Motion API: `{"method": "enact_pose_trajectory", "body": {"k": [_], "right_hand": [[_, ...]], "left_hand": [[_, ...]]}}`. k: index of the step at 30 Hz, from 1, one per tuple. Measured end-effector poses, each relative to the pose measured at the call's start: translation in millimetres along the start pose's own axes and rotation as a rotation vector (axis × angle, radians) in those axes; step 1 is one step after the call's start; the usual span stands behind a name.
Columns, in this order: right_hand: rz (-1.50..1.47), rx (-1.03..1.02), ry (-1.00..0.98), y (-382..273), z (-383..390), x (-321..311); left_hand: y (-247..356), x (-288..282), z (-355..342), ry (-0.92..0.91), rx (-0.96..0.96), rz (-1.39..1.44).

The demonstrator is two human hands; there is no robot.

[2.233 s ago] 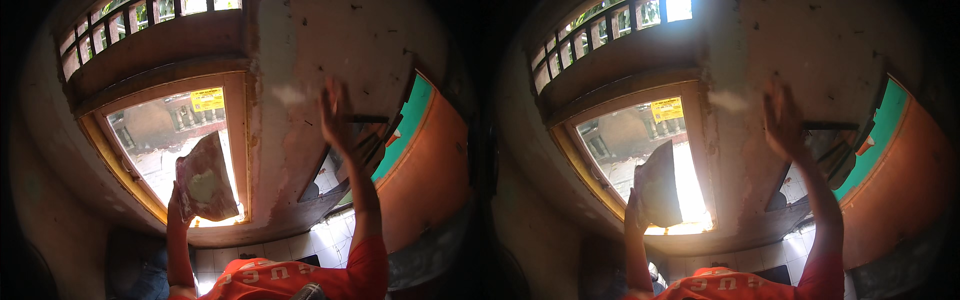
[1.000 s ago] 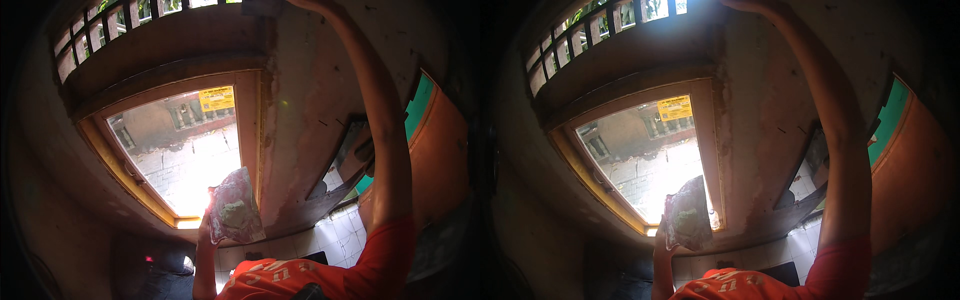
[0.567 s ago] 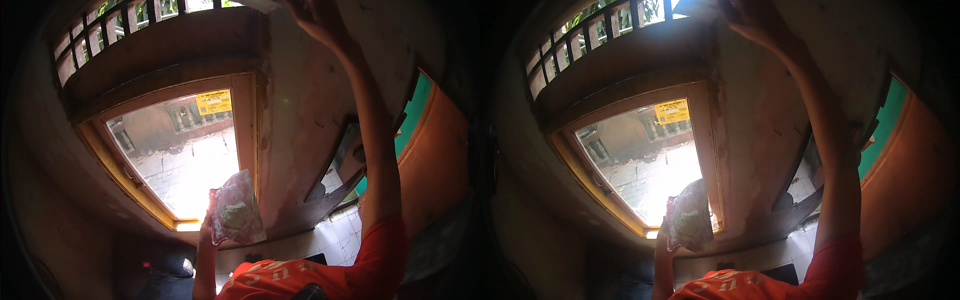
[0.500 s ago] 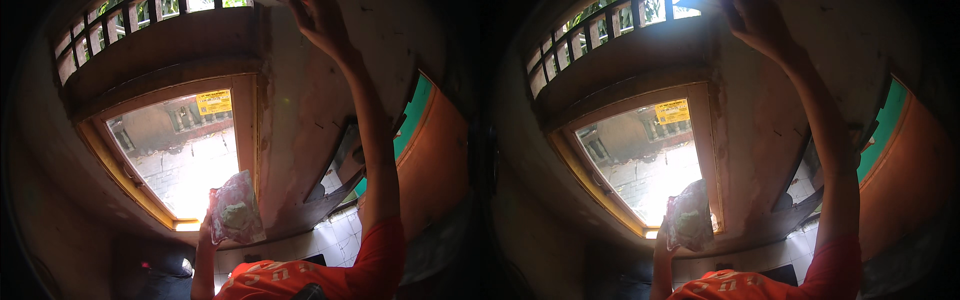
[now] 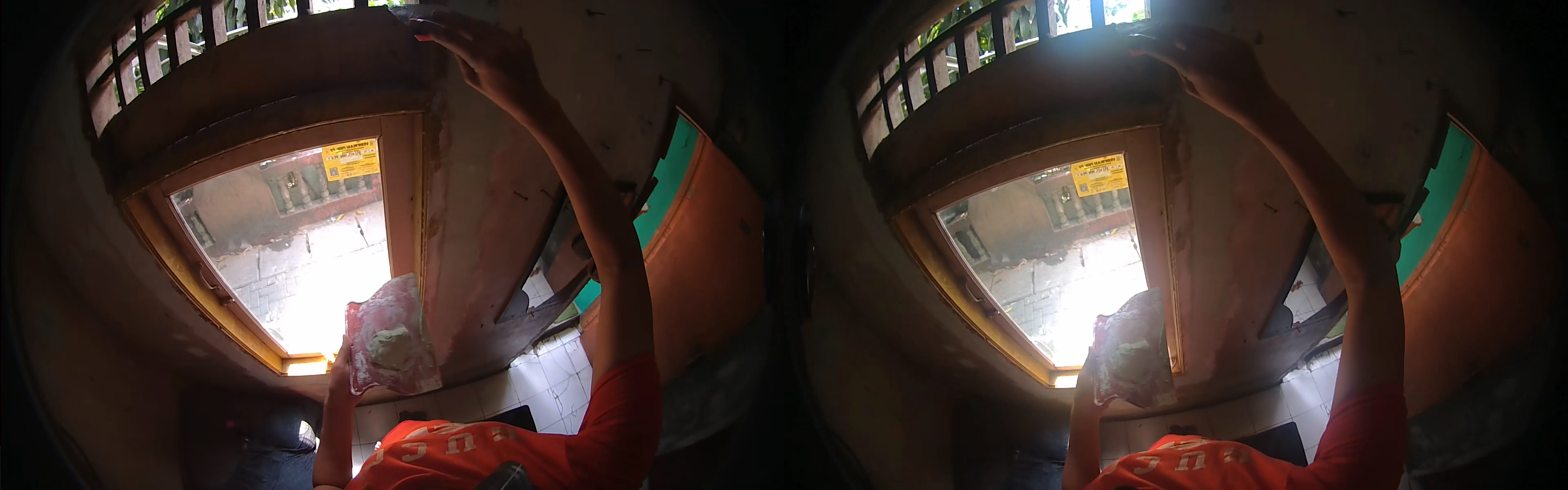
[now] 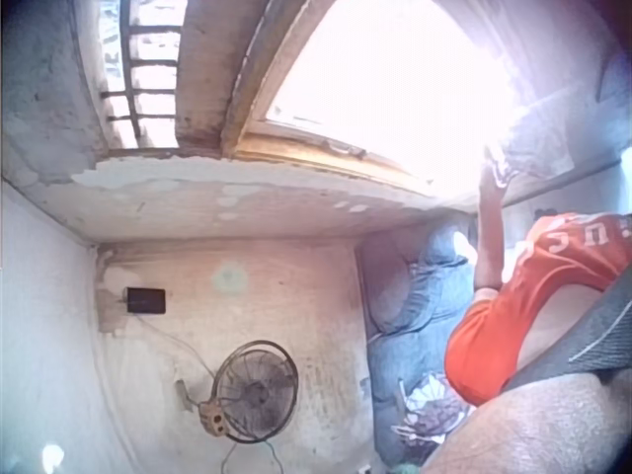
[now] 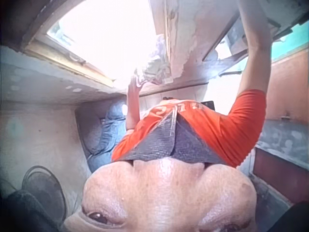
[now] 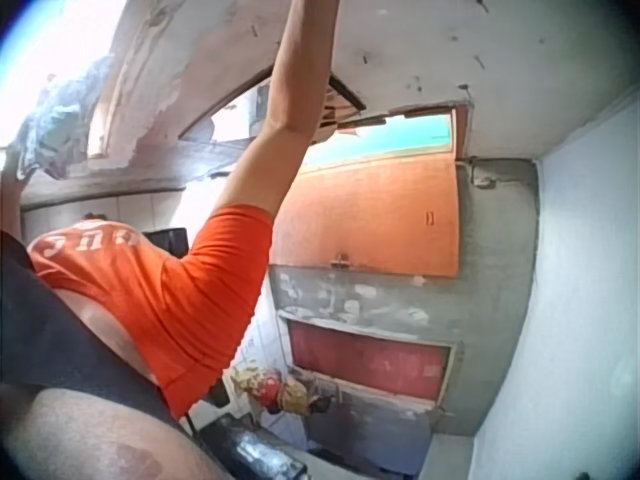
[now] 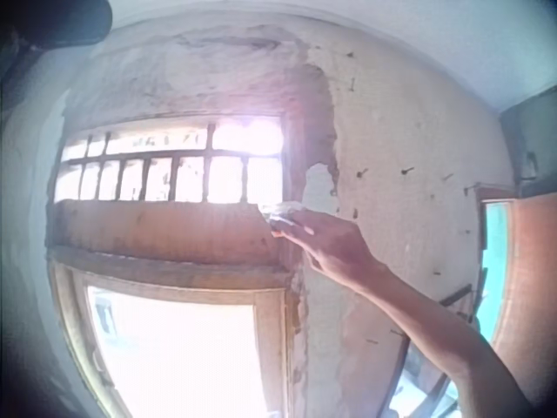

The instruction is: The person applies a substance to a wall using a putty knife while holding a hawk. They spread the material over several damaged spots on the wall next to a window.

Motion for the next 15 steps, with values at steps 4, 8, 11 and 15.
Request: {"method": "enact_pose_trajectory", "body": {"k": [4, 8, 11, 15], "right_hand": [[0.030, 0.022, -0.009, -10.4, 6.6, 4.5], [0.010, 0.063, -0.083, -22.7, 21.1, 11.2], [0.035, 0.078, -0.124, -28.9, 32.7, 12.7], [-0.040, 0.067, -0.080, -47.4, 38.6, 10.5]], "left_hand": [[3.6, -1.7, 6.4, 0.037, -0.018, 0.018], [5.0, -1.6, 12.2, 0.062, -0.040, 0.036], [3.3, -4.9, 10.5, 0.017, -0.049, 0.071], [3.3, -9.9, 11.4, 0.013, -0.047, 0.038]]}}
Point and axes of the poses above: each hand's wrist, its own z-axis away from the middle knuckle, its own x-axis out of the palm, y = z × x, the point moved 2 cm from there along -z, towards the middle knuckle, and after that the axes turned 12 degrees about -y, right-handed, at the moved point
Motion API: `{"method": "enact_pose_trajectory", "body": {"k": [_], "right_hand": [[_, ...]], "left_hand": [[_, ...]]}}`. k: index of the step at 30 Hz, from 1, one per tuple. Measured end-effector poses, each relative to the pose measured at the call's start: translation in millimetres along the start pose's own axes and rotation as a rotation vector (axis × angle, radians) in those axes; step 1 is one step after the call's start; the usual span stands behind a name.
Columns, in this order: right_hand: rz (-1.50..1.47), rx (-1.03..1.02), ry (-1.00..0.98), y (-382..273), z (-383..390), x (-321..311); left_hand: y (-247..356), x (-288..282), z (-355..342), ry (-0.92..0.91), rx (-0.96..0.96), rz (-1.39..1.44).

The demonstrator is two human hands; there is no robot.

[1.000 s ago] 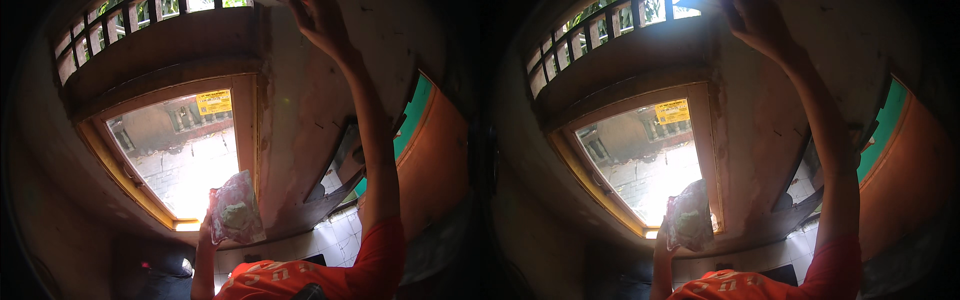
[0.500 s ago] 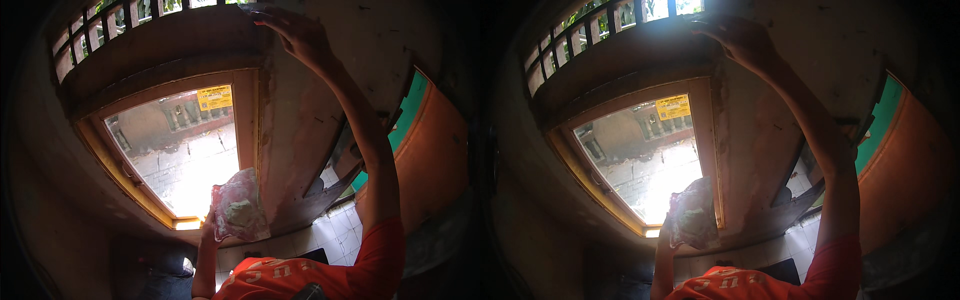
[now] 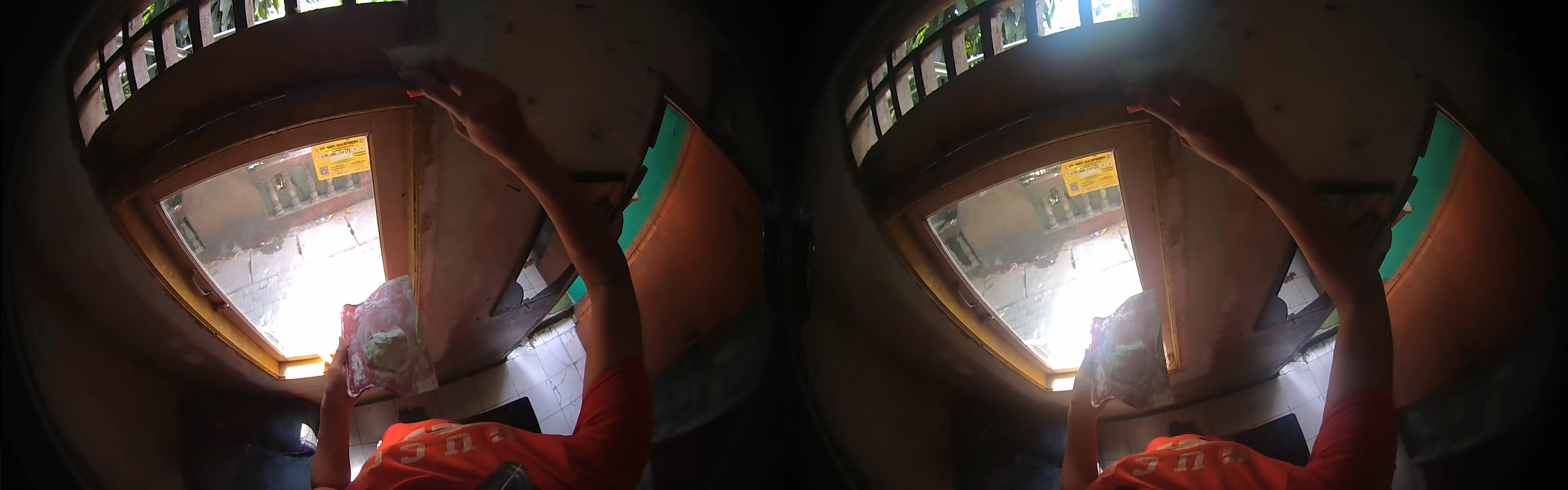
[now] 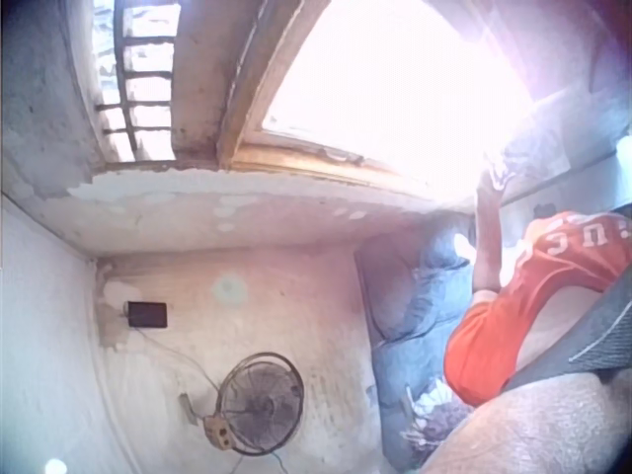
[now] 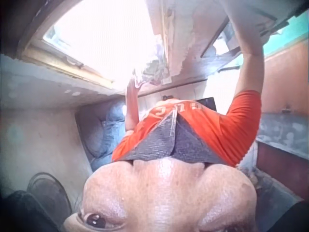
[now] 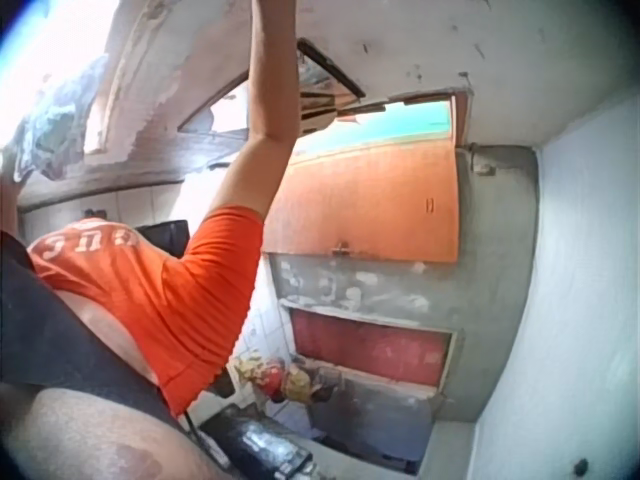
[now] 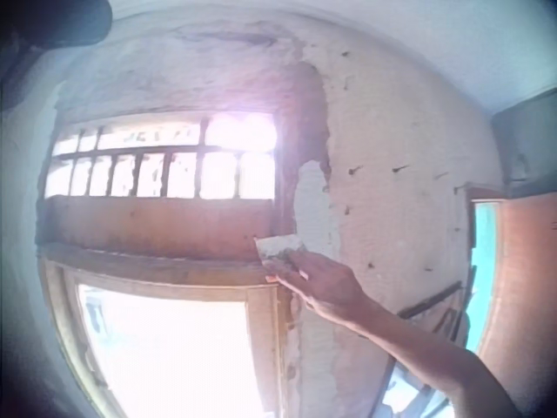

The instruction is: The person applies a substance to a wall using a putty knife while holding a hawk. They spread the material over several damaged spots on the wall next to a window.

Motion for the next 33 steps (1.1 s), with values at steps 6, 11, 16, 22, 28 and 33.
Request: {"method": "enact_pose_trajectory", "body": {"k": [6, 11, 16, 22, 28, 33], "right_hand": [[-0.036, 0.030, -0.046, -13.4, 20.7, 6.8], [-0.047, 0.018, -0.064, -22.1, 38.0, 14.6], [-0.034, -0.004, -0.006, -29.1, 46.6, 22.3], [-0.155, 0.054, -0.095, -41.9, 64.4, 24.3], [-0.698, 0.261, -0.108, -83.4, 84.1, -26.4], [-1.077, 0.318, -0.146, -126.4, 117.7, -43.6]], "left_hand": [[-1.8, 3.3, -2.2, 0.005, -0.013, -0.036], [-4.6, 3.8, -3.4, 0.012, -0.016, -0.054], [-6.6, 1.8, -3.7, 0.029, -0.020, -0.093], [-9.1, 6.5, -3.5, 0.040, -0.031, -0.091], [-9.6, 2.4, -3.4, 0.001, 0.006, -0.069], [-2.0, 1.3, -10.6, 0.009, 0.021, 0.050]]}}
Point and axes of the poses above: each hand's wrist, its own z-axis away from the middle knuckle, its own x-axis out of the palm, y = z × x, the point moved 2 cm from there along -z, towards the middle knuckle, and after that the axes turned 12 degrees about -y, right-handed, at the moved point
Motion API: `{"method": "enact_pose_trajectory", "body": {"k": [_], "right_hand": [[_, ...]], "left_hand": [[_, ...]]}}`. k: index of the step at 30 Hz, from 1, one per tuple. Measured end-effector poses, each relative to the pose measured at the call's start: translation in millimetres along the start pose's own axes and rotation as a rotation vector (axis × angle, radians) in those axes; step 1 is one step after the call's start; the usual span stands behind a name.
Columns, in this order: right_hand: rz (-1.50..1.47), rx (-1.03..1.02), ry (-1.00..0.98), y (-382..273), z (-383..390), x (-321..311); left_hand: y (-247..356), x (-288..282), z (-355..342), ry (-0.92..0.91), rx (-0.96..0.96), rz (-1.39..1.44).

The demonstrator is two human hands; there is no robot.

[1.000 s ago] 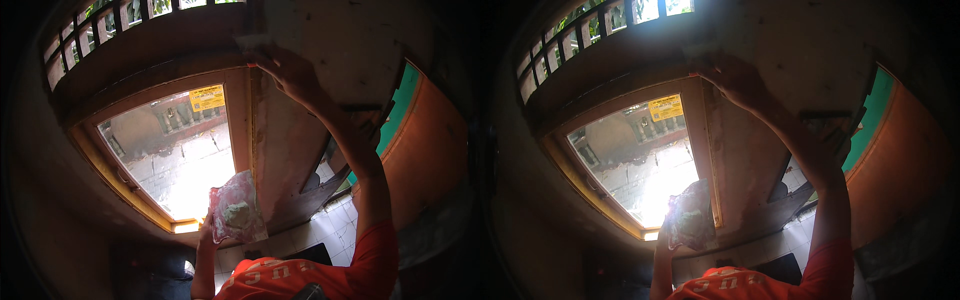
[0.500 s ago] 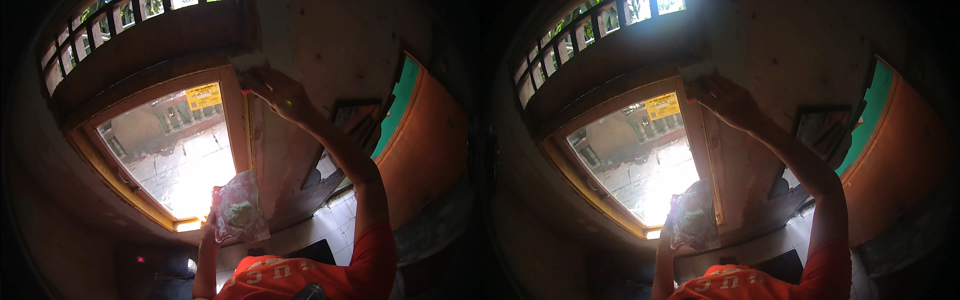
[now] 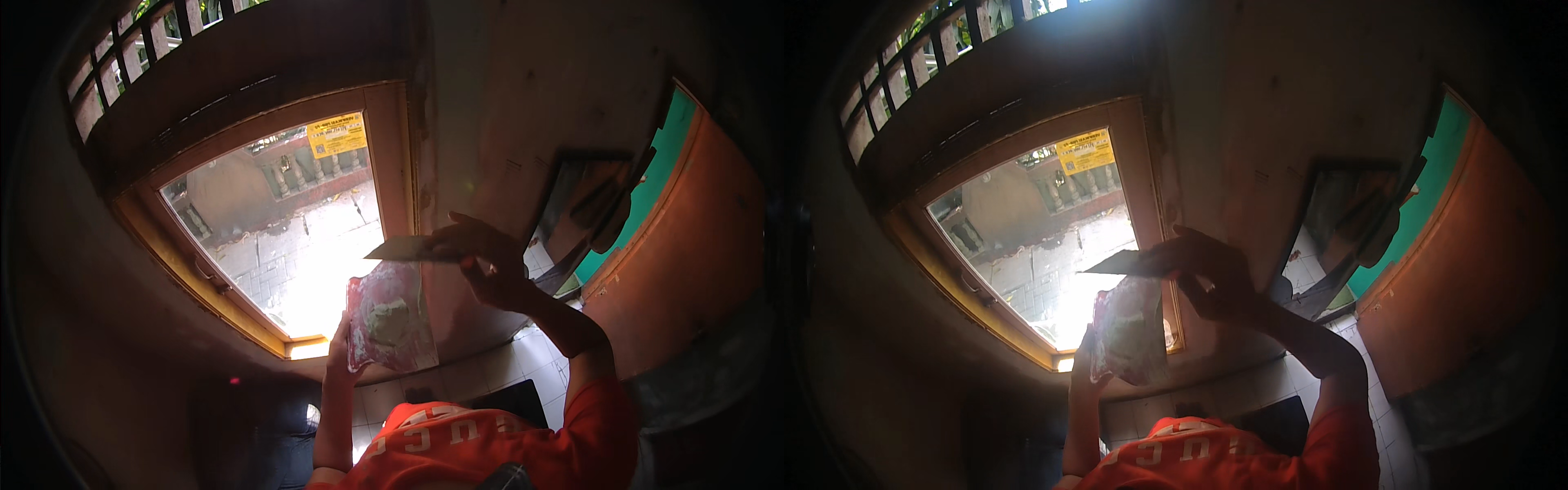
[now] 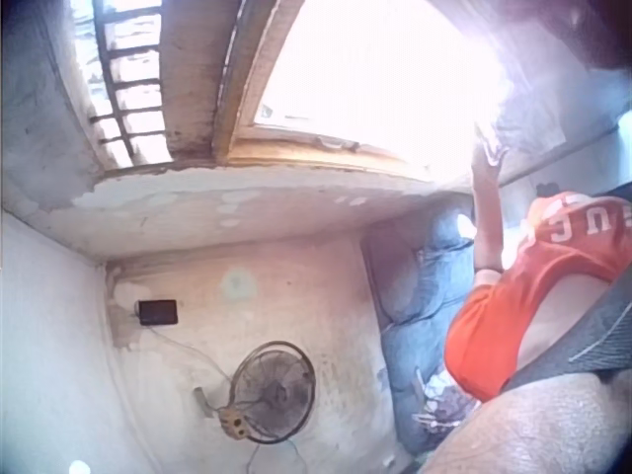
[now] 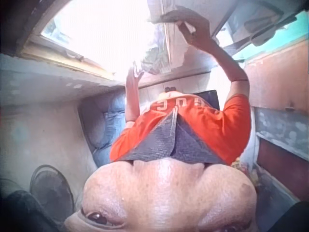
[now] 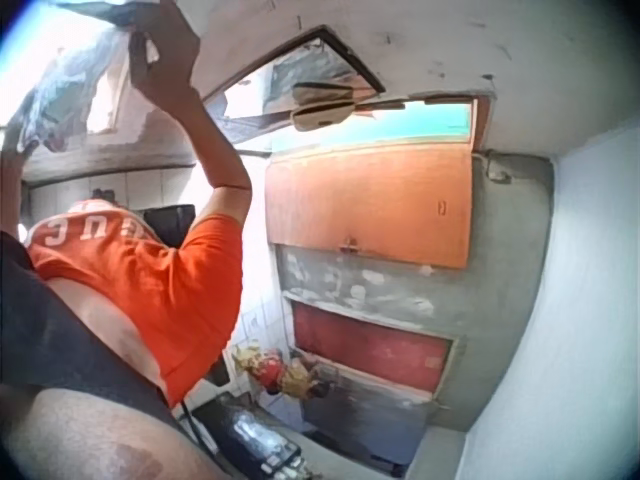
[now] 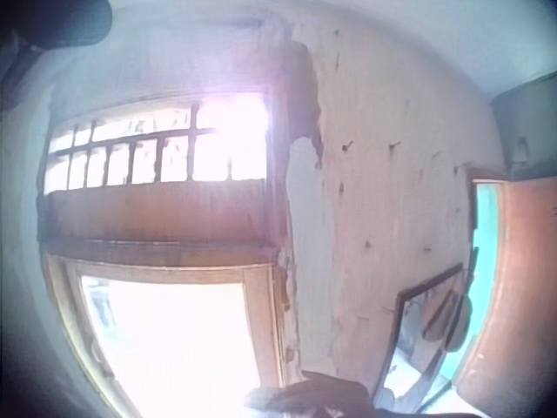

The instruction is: The person applies a substance to a wall using a putty knife while holding a hawk. They spread the material over several damaged spots on the wall next to a window.

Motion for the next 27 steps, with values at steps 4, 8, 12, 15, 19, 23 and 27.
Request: {"method": "enact_pose_trajectory", "body": {"k": [4, 8, 12, 15, 19, 23, 27], "right_hand": [[0.085, -0.038, -0.098, -4.3, 25.8, 19.4], [-0.034, -0.079, -0.026, 2.3, 42.6, 28.4], [0.000, -0.112, -0.026, 5.9, 60.3, 38.3], [0.091, -0.078, 0.018, 12.6, 84.1, 43.5], [0.126, -0.035, -0.006, 17.2, 90.5, 21.1], [-0.056, -0.014, 0.268, 30.0, 70.4, 20.5], [-0.316, -0.015, 0.322, 33.8, 39.1, 60.9]], "left_hand": [[9.2, 10.8, -10.1, -0.015, 0.200, -0.624], [24.8, 28.7, -15.5, -0.255, 0.078, -0.186], [32.6, 52.8, -22.6, -0.184, 0.118, 0.070], [40.7, 39.6, -19.2, -0.082, 0.147, -0.019], [50.3, 39.7, -12.1, -0.063, 0.201, -0.231], [47.5, 67.3, -7.1, 0.038, 0.325, -0.826], [34.2, 59.5, -17.8, -0.005, 0.176, -0.275]]}}
Point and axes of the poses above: each hand's wrist, its own z-axis away from the middle knuckle, its own x-axis out of the palm, y = z × x, the point moved 2 cm from there along -z, towards the middle knuckle, and after that the axes turned 12 degrees about -y, right-handed, at the moved point
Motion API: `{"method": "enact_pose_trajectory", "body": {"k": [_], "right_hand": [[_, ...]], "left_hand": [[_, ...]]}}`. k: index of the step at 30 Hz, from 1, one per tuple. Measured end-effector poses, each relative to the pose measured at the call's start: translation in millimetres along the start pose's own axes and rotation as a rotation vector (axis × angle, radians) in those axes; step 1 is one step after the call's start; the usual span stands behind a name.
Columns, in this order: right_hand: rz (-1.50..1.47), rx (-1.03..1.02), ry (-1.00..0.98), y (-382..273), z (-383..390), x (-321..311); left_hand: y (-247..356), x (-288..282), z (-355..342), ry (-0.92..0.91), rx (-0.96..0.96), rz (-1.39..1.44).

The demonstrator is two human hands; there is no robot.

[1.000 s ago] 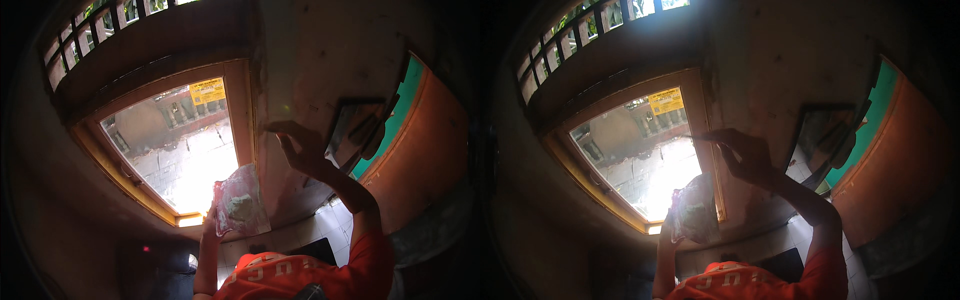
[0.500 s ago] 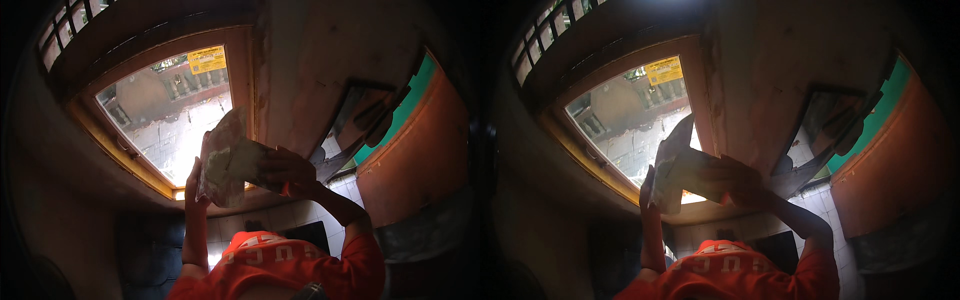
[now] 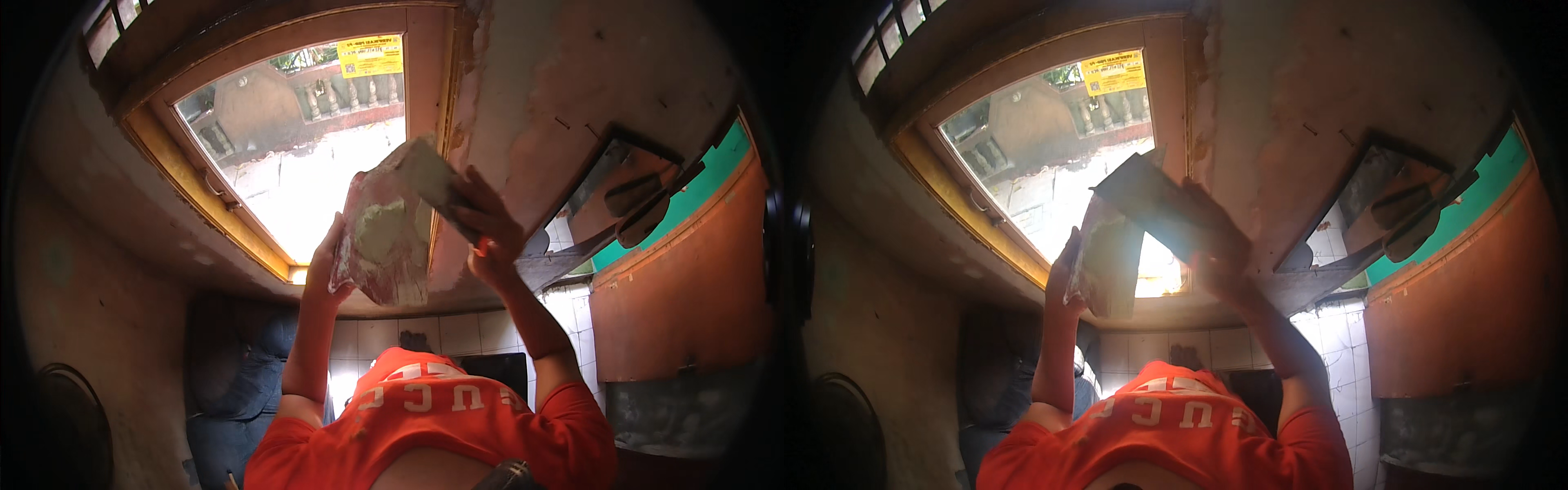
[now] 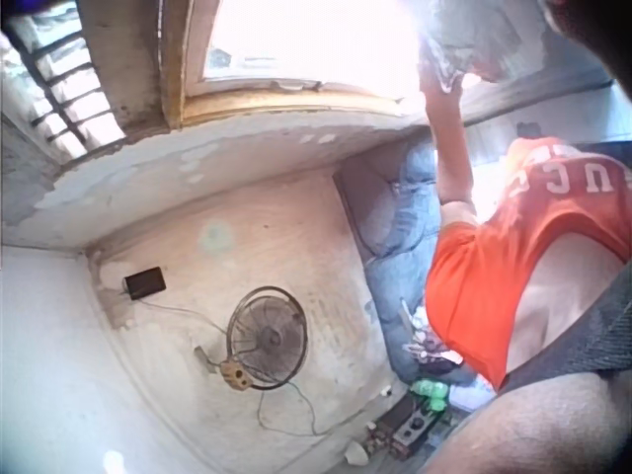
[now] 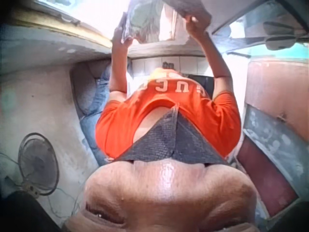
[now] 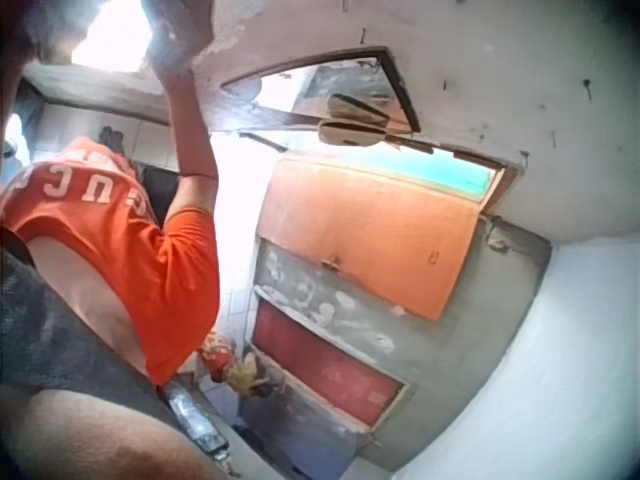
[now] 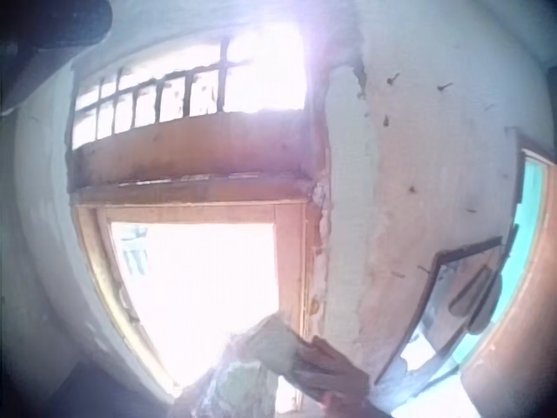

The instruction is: The person applies a substance to a wall using a putty knife while holding a hawk. They spread the material over several damaged spots on the wall next to a window.

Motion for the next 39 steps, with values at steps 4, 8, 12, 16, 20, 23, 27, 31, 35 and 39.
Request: {"method": "enact_pose_trajectory", "body": {"k": [4, 8, 12, 16, 20, 23, 27, 31, 35, 39], "right_hand": [[0.135, -0.027, -0.053, 9.6, 8.4, 22.6], [0.032, 0.138, -0.023, 17.6, 60.9, 31.2], [0.081, 0.290, -0.093, 26.7, 115.4, 25.8], [0.161, 0.549, 0.233, 15.9, 124.1, -2.0], [-0.199, 0.972, 0.542, 72.0, 190.5, 18.0], [-0.585, 1.186, 0.816, 53.9, 211.7, 13.6], [-0.816, 1.272, 1.025, 13.1, 252.9, 32.7], [-0.823, 0.875, 1.300, -33.4, 272.0, 47.0], [-0.858, 0.731, 1.425, -53.3, 276.1, 48.0], [-0.841, 0.618, 1.498, -74.8, 271.1, 43.4]], "left_hand": [[-4.0, -5.6, -1.3, 0.064, 0.020, 0.160], [4.1, -19.5, 13.1, 0.003, 0.070, 0.157], [16.2, -17.8, 17.3, -0.016, 0.220, -0.804], [29.3, -116.6, 31.0, -0.043, 0.045, -0.226], [-23.7, -111.0, -16.2, 0.166, -0.167, -0.247], [-87.0, -89.2, -45.5, 0.134, -0.384, -0.247], [-142.6, -61.7, -43.2, 0.005, -0.640, -0.205], [-175.7, -34.0, -32.4, -0.151, -0.832, -0.173], [-205.0, -3.3, -28.5, -0.316, -0.975, -0.139], [-227.5, 14.9, -20.5, -0.412, -1.068, -0.142]]}}
Point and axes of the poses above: each hand's wrist, its own z-axis away from the middle knuckle, its own x-axis out of the palm, y = z × x, the point moved 2 cm from there along -z, towards the middle knuckle, and after that the axes turned 12 degrees about -y, right-handed, at the moved point
